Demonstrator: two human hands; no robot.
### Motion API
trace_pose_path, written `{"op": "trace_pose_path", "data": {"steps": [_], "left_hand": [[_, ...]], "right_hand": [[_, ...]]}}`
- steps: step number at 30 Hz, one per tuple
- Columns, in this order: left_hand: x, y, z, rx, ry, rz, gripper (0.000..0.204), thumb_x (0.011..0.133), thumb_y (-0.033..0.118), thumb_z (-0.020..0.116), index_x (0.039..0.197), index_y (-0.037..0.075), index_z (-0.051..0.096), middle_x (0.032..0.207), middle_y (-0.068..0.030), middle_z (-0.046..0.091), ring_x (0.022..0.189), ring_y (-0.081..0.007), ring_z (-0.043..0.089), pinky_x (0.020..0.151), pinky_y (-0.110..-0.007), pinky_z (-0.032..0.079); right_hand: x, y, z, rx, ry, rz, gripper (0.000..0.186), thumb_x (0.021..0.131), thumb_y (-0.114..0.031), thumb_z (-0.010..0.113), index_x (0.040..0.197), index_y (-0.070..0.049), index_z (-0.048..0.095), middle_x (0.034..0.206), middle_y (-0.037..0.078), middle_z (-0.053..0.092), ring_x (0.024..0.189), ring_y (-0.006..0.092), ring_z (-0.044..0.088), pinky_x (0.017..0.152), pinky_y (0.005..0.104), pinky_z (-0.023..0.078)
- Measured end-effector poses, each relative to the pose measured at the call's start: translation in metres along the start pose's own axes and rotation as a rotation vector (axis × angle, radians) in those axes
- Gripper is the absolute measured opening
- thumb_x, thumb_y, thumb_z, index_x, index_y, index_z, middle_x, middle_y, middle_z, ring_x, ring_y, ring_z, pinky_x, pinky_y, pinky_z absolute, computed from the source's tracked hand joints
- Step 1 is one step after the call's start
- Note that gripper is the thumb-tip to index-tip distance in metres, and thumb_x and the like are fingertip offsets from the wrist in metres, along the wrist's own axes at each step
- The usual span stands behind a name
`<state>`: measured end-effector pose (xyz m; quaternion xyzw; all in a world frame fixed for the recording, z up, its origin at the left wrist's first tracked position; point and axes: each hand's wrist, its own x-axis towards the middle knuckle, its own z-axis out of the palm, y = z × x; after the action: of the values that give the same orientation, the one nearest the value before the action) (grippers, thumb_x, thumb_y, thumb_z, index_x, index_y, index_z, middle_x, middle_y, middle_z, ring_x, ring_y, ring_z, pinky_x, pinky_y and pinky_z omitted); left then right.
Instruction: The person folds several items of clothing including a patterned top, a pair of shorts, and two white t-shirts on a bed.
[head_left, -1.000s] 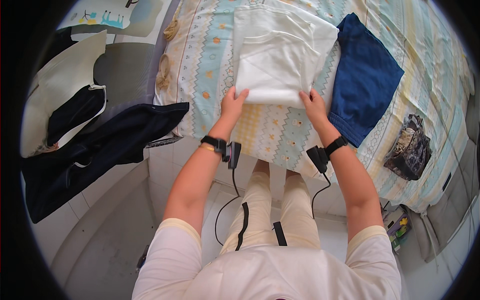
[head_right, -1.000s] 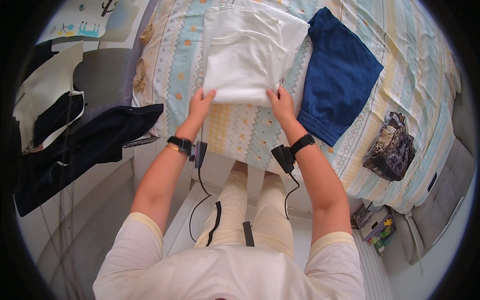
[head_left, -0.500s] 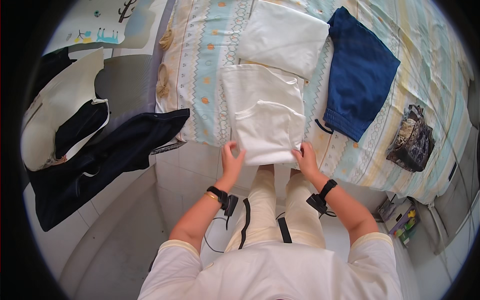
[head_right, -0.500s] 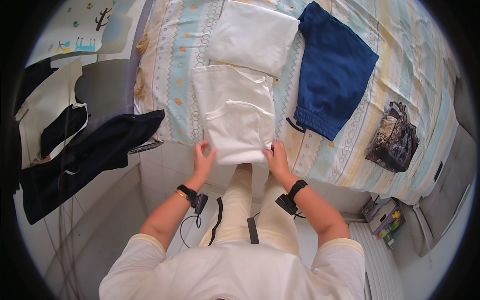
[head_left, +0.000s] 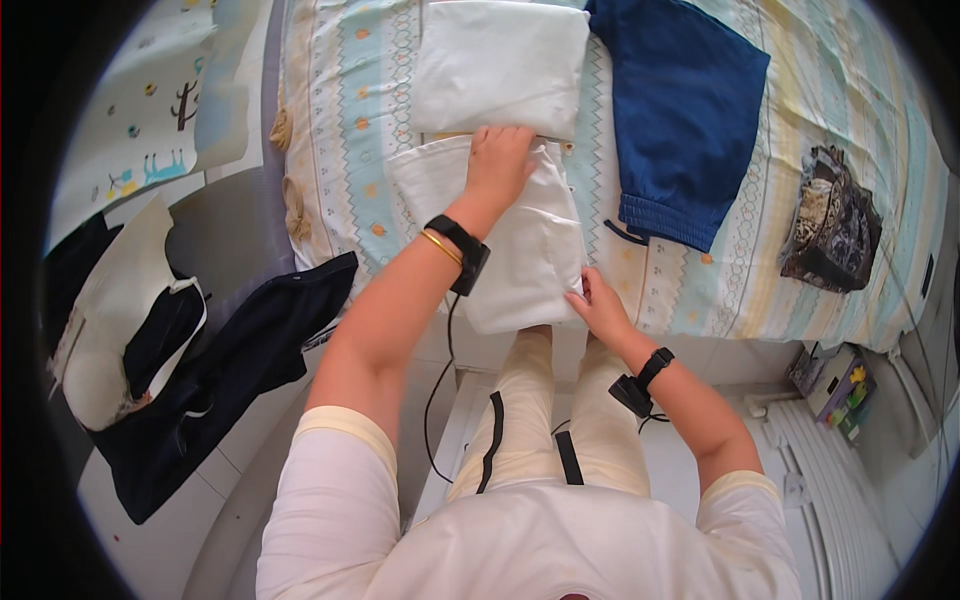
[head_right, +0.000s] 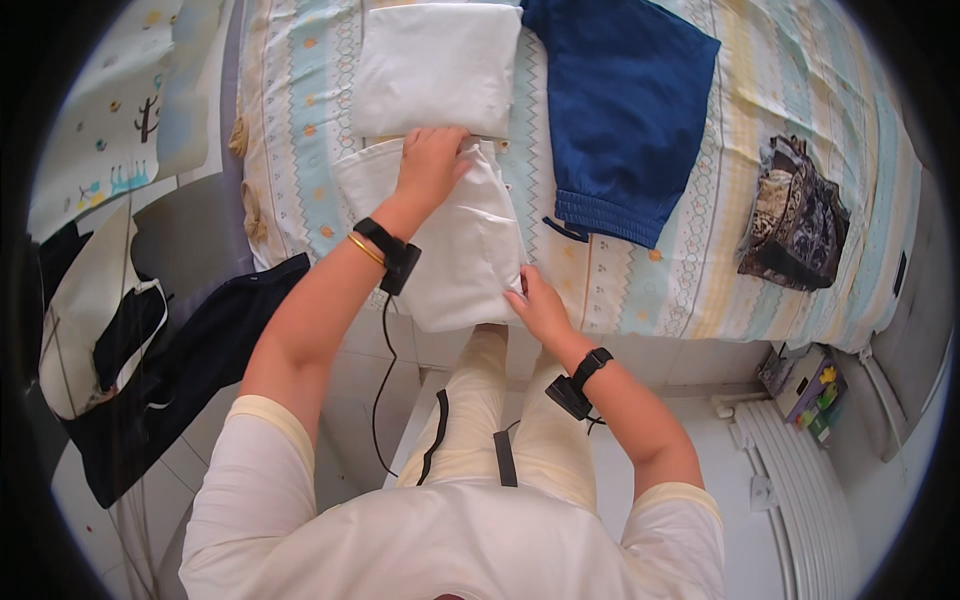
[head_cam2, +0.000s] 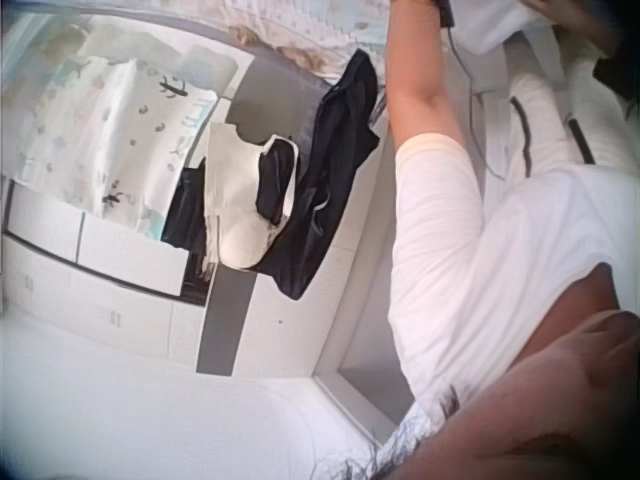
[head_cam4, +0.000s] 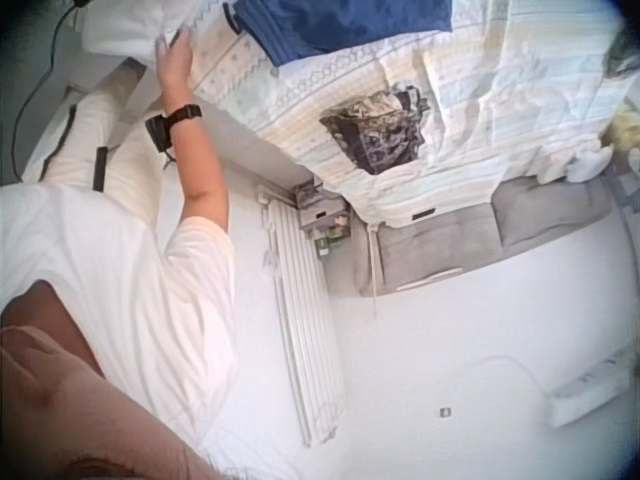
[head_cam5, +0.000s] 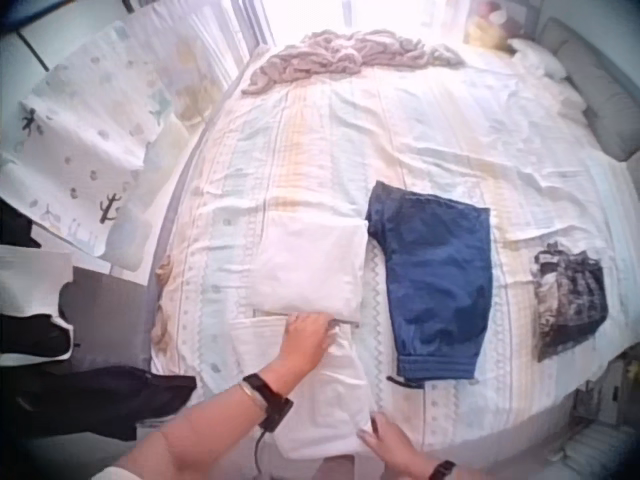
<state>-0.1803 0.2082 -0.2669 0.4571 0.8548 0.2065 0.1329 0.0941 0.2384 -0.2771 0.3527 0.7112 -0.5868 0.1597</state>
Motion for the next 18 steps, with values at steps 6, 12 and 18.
{"op": "trace_pose_path", "data": {"steps": [6,12,18], "left_hand": [[0.036,-0.009,0.003,-0.181,-0.335,-0.14,0.017,0.075,0.02,0.065,0.089,0.009,0.064,0.066,-0.0051,0.058,0.08,-0.0203,0.058,0.074,-0.034,0.044],[0.0,-0.017,-0.014,-0.471,0.221,-0.247,0.027,0.078,0.009,0.062,0.103,0.003,0.056,0.096,-0.0106,0.054,0.085,-0.022,0.054,0.078,-0.032,0.044],[-0.159,-0.034,0.0,-0.165,0.321,-0.627,0.044,0.076,0.012,0.066,0.112,-0.001,0.045,0.1,-0.0105,0.052,0.093,-0.023,0.051,0.085,-0.033,0.042]], "right_hand": [[0.001,-0.01,-0.002,-0.073,0.008,-0.005,0.039,0.08,-0.024,0.062,0.107,-0.002,0.045,0.085,0.022,0.061,0.078,0.039,0.059,0.068,0.0434,0.046],[0.006,-0.01,-0.001,-0.084,-0.022,0.028,0.043,0.079,-0.025,0.062,0.11,-0.001,0.044,0.087,0.024,0.06,0.08,0.0412,0.058,0.069,0.0447,0.046],[0.027,-0.004,0.012,0.165,0.131,-0.068,0.043,0.078,-0.021,0.064,0.11,0.0,0.044,0.094,0.023,0.06,0.086,0.036,0.06,0.073,0.0388,0.047]]}}
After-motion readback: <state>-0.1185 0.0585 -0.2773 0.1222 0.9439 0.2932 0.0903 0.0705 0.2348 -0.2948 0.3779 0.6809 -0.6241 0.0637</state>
